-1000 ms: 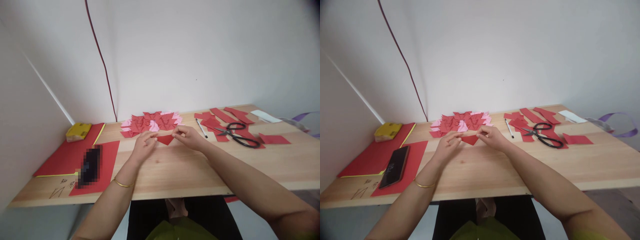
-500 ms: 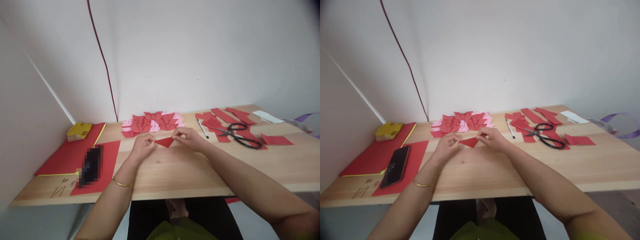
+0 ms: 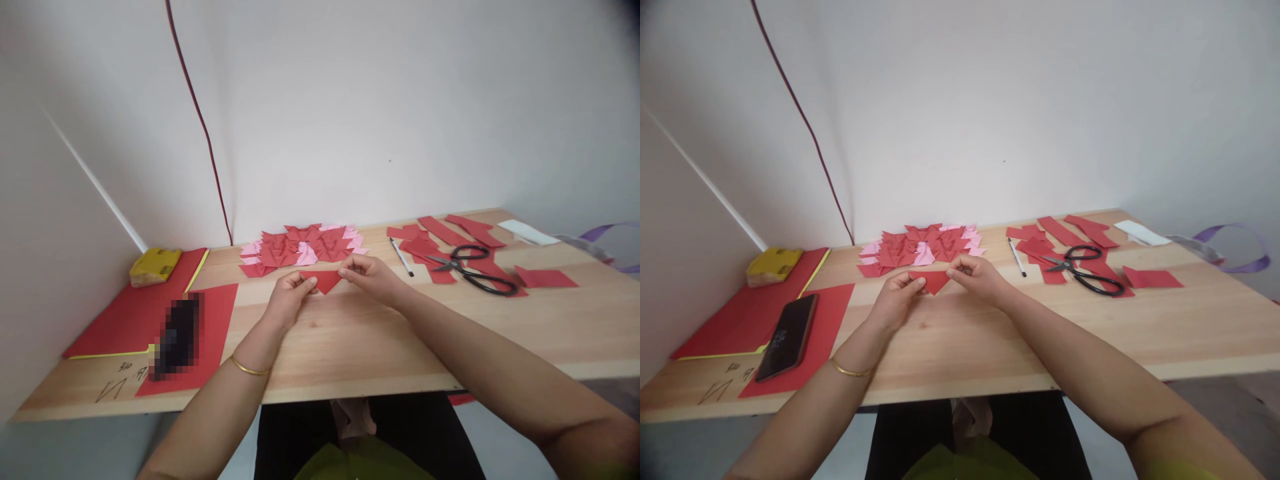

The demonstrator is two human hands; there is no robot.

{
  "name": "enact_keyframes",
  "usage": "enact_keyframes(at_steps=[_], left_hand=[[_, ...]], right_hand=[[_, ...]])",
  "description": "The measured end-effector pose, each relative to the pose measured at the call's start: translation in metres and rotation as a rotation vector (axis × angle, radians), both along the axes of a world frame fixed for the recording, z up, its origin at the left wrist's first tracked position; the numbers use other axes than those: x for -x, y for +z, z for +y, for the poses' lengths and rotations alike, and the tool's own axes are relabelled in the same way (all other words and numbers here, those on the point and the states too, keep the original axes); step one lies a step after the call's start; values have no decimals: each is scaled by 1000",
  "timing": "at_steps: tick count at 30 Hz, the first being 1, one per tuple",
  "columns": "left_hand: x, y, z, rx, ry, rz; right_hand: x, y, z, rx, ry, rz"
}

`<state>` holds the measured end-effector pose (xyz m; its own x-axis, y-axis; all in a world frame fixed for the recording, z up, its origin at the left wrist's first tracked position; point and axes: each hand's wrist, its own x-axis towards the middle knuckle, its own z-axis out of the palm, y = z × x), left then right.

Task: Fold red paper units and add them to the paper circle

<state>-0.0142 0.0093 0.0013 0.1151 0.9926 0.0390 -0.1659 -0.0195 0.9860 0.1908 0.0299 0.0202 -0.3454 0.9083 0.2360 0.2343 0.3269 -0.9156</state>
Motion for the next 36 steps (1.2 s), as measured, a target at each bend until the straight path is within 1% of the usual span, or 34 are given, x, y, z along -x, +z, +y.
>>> enact_keyframes(at_steps=[4,7,9,12,14,16,20,24,26,28,31,36], left_hand=[[0,-2,2,-22,99,-3],[-1,0,1,-43,115,-9],[-3,2,-1,-37,81,-39],[-8,3,-5,-3,-32,-71],[-9,3,-6,7,-87,-29],[-8,2,-6,1,-90,53],[-2,1,-4,-17,-59,164],[2,1,-3,-9,-20,147],[1,2,-3,5,-8,125],[0,2,-4,9,-8,115],[-2,4,-5,-1,-14,118],[-1,6,-3,-14,8,25]], right_hand=[[2,-2,-1,145,66,69],[6,-7,-1,225,109,126],[9,-11,-1,219,140,172],[14,-12,-3,179,195,226],[15,-11,-5,157,205,217],[14,-9,-6,134,185,176],[7,-7,-3,75,63,65],[-3,-7,6,47,-121,146],[-6,-5,7,46,-163,172],[-5,-2,5,52,-123,130],[0,1,-1,61,-15,43],[2,-2,-4,62,27,29]])
